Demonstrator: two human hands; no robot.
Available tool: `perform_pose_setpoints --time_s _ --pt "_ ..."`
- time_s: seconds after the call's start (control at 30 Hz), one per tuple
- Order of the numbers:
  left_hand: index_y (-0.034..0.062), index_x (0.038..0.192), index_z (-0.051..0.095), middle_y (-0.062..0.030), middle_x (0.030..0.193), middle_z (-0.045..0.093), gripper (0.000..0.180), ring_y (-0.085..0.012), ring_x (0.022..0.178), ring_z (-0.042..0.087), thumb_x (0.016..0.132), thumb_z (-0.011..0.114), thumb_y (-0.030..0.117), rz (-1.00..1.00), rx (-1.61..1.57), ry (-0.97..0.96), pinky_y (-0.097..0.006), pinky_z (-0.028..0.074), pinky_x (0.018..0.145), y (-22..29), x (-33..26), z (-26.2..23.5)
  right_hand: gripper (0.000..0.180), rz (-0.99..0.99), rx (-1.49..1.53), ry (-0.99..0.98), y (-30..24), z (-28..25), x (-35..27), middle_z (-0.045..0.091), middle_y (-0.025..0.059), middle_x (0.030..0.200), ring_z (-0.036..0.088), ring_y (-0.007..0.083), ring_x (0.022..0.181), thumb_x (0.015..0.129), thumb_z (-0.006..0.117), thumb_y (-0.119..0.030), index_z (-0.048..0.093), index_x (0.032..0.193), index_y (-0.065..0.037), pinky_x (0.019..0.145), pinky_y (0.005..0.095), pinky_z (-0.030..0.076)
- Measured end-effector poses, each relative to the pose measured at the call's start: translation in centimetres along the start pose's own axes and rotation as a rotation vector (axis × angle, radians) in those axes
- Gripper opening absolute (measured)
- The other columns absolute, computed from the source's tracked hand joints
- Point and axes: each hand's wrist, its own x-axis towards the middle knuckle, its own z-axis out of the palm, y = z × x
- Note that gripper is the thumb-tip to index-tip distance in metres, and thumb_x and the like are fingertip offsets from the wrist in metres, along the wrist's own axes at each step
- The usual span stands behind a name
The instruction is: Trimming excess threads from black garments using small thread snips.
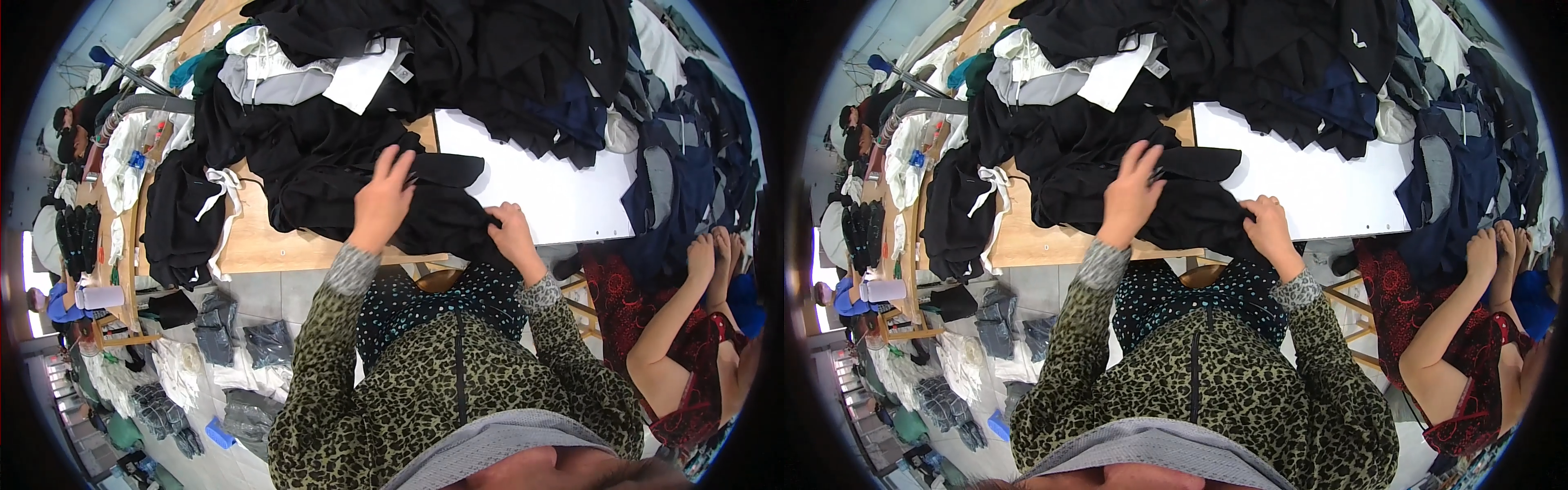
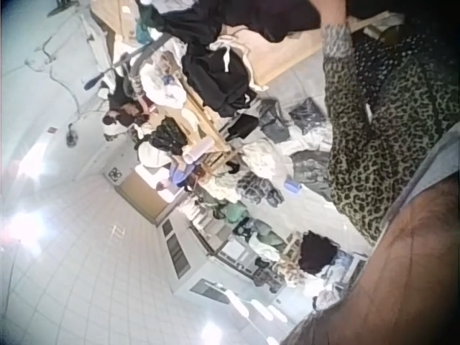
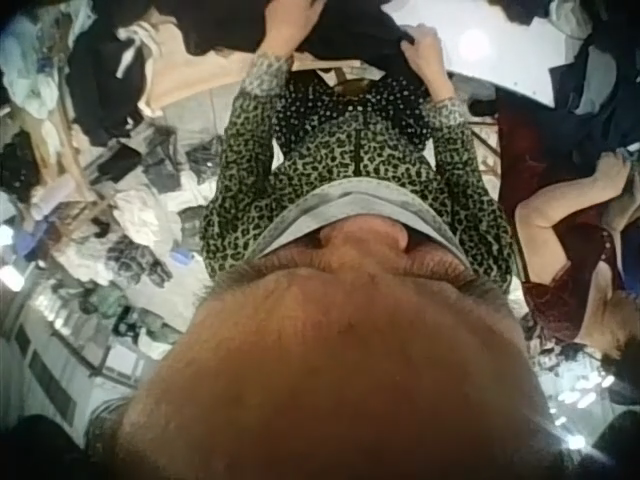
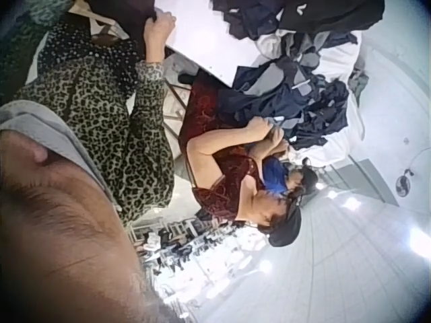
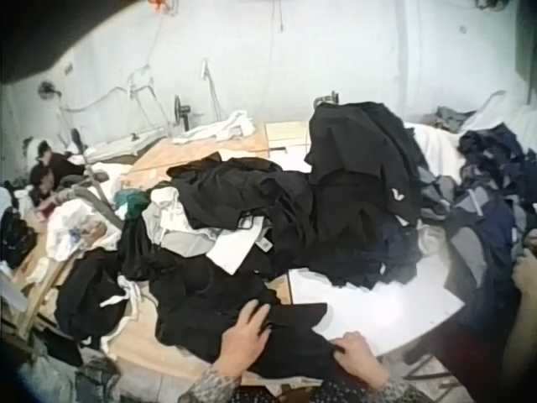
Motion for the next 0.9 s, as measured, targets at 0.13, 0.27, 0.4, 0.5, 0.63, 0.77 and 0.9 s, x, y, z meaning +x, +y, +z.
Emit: perform_pose_setpoints --time_s 0.13,0.27,0.4,0.5,0.63,0.77,0.9 --pt "0.0035 0.086 0.062 -0.0105 0.063 0.059 0.007 -0.02 0.063 0.062 0.083 0.062 0.01 -0.221 -0.497 0.117 -0.03 0.047 0.058 -2.6 4.2 3.8 0.021 0.004 0.036 0.172 0.3 -1.3 0.0 0.055 0.0132 0.074 0.053 0.0314 0.078 0.065 0.056 0.001 0.065 0.084 -0.004 0.072 0.0387 0.045" --pt "0.0014 0.078 0.055 -0.0011 0.062 0.056 0.017 -0.0058 0.048 0.046 0.09 0.055 0.014 -0.186 -0.972 0.448 -0.021 0.036 0.047 1.4 12.6 -3.2 0.023 -0.109 0.022 0.558 0.2 -7.7 4.3 0.053 0.0119 0.072 0.054 0.0279 0.071 0.068 0.053 0.006 0.065 0.084 -0.004 0.064 0.0342 0.044" --pt "0.0017 0.083 0.062 0.0018 0.067 0.059 0.01 -0.0018 0.055 0.045 0.085 0.063 0.012 0.058 -0.861 0.287 -0.017 0.035 0.049 6.0 12.8 -8.0 0.03 -0.102 0.161 0.658 -2.1 -11.6 5.5 0.048 0.0081 0.069 0.05 0.0225 0.066 0.066 0.053 0.009 0.067 0.086 -0.007 0.061 0.029 0.042" --pt "0.0001 0.089 0.063 0.0007 0.069 0.059 0.019 -0.0037 0.058 0.044 0.077 0.071 0.013 0.008 -0.537 0.107 -0.02 0.039 0.054 5.0 8.7 -6.0 0.032 -0.092 -0.09 0.574 1.2 -9.5 4.8 0.048 0.0081 0.073 0.051 0.0247 0.077 0.064 0.056 0.007 0.068 0.089 -0.01 0.07 0.0346 0.043" --pt "-0.0001 0.089 0.063 -0.0027 0.071 0.053 0.018 -0.0075 0.057 0.042 0.075 0.072 0.007 -0.123 -0.433 0.15 -0.022 0.037 0.052 -0.4 0.3 -3.7 0.04 -0.146 -0.438 0.546 0.8 -6.9 1.4 0.053 0.0132 0.102 0.049 0.0351 0.101 0.066 0.055 0.007 0.06 0.104 -0.004 0.093 0.0442 0.036" --pt "-0.0009 0.103 0.059 -0.005 0.094 0.05 0.045 -0.0081 0.059 0.039 0.066 0.08 0.011 -0.335 -0.283 0.104 -0.021 0.037 0.054 -3.0 -8.4 -5.1 0.029 -0.351 -0.073 0.211 -2.1 -3.6 -4.0 0.054 0.0126 0.097 0.052 0.0317 0.096 0.063 0.061 0.005 0.063 0.091 -0.003 0.084 0.041 0.043" --pt "0.0003 0.11 0.055 -0.0145 0.113 0.05 0.05 -0.0316 0.083 0.057 0.068 0.076 0.018 -0.181 0.059 0.032 -0.038 0.046 0.07 -5.1 -12.1 -2.5 0.042 -0.438 -0.003 0.125 -3.8 1.2 -3.2 0.052 0.0126 0.113 0.048 0.0304 0.107 0.066 0.069 -0.007 0.061 0.107 -0.006 0.09 0.0396 0.04"
